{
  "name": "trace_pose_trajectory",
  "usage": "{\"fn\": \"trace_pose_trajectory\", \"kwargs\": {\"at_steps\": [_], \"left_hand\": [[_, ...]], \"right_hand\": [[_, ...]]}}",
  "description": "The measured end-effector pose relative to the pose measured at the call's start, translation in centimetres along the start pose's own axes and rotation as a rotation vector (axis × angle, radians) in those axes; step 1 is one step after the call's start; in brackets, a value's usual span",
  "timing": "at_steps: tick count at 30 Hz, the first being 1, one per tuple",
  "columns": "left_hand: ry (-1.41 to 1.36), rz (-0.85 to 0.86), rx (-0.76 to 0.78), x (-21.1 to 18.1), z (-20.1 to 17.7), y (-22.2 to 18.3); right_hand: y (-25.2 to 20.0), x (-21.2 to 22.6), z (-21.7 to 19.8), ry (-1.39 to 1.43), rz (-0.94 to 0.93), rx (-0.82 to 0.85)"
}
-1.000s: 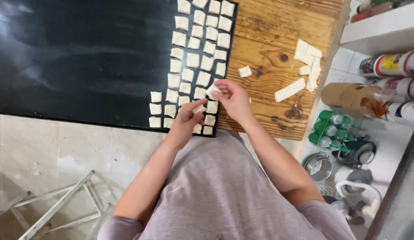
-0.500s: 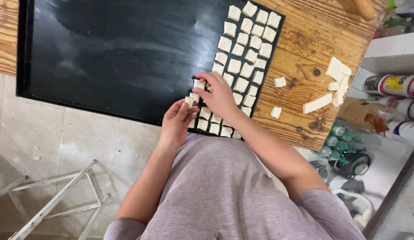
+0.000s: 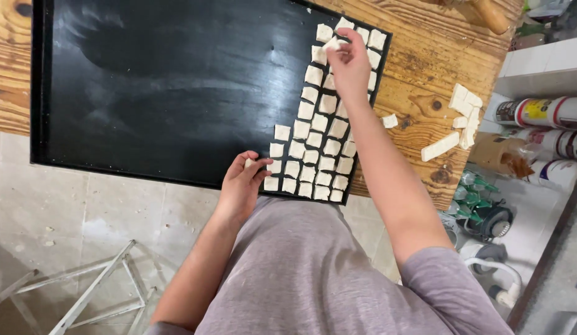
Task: Placing small square pieces of dough onto a baking tray in organized rows
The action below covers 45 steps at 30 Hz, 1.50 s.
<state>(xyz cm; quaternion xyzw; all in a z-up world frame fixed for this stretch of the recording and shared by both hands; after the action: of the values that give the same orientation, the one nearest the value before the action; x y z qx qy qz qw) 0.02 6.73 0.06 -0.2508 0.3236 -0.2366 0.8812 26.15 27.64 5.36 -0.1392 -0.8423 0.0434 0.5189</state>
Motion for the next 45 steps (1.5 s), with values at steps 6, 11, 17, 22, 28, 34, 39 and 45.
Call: {"fn": "trace_pose_trajectory", "kwargs": {"at_steps": [6, 11, 17, 22, 28, 34, 39, 45], "left_hand": [[-0.024, 0.071, -0.069, -1.0, -2.4, -1.6], [0.008, 0.133, -0.072, -1.6, -3.8, -2.0], [0.007, 0.124, -0.055, -2.3, -2.9, -1.9], [0.109, 0.137, -0.029, -2.7, -2.1, -1.5], [0.170, 0.123, -0.043, -2.3, -1.9, -0.9], [0.300, 0.139, -0.068, -3.2, -0.2, 0.4], [0.891, 0.214, -0.001, -5.4, 3.6, 3.6], [1.392, 0.245, -0.058, -4.0, 5.6, 9.2]], "right_hand": [[7.6, -4.3, -0.8, -0.039, 0.053, -0.174], [9.1, -3.7, -0.1, -0.174, -0.056, -0.130], [8.7, -3.0, -0.2, -0.252, -0.175, -0.128], [8.4, -1.9, -0.6, -0.259, -0.152, -0.126], [8.7, -2.9, -1.1, -0.494, -0.352, -0.255], [4.0, 1.8, -1.0, -0.430, -0.559, -0.408], [-3.0, 2.8, -1.0, -0.165, -0.507, -0.062], [-9.6, -4.7, -6.9, -0.186, -0.328, -0.146]]}}
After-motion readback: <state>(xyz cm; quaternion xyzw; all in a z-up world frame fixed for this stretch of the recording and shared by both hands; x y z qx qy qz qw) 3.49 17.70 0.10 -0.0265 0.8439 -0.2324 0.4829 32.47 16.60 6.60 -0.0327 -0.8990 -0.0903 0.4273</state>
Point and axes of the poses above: each hand's wrist, its own y-axis towards the middle knuckle, its own z-axis out of the palm, x = y × z, the point moved 6 cm from there along y, towards the middle knuckle, and after that the axes turned 9 degrees about x, right-handed, at the moved point
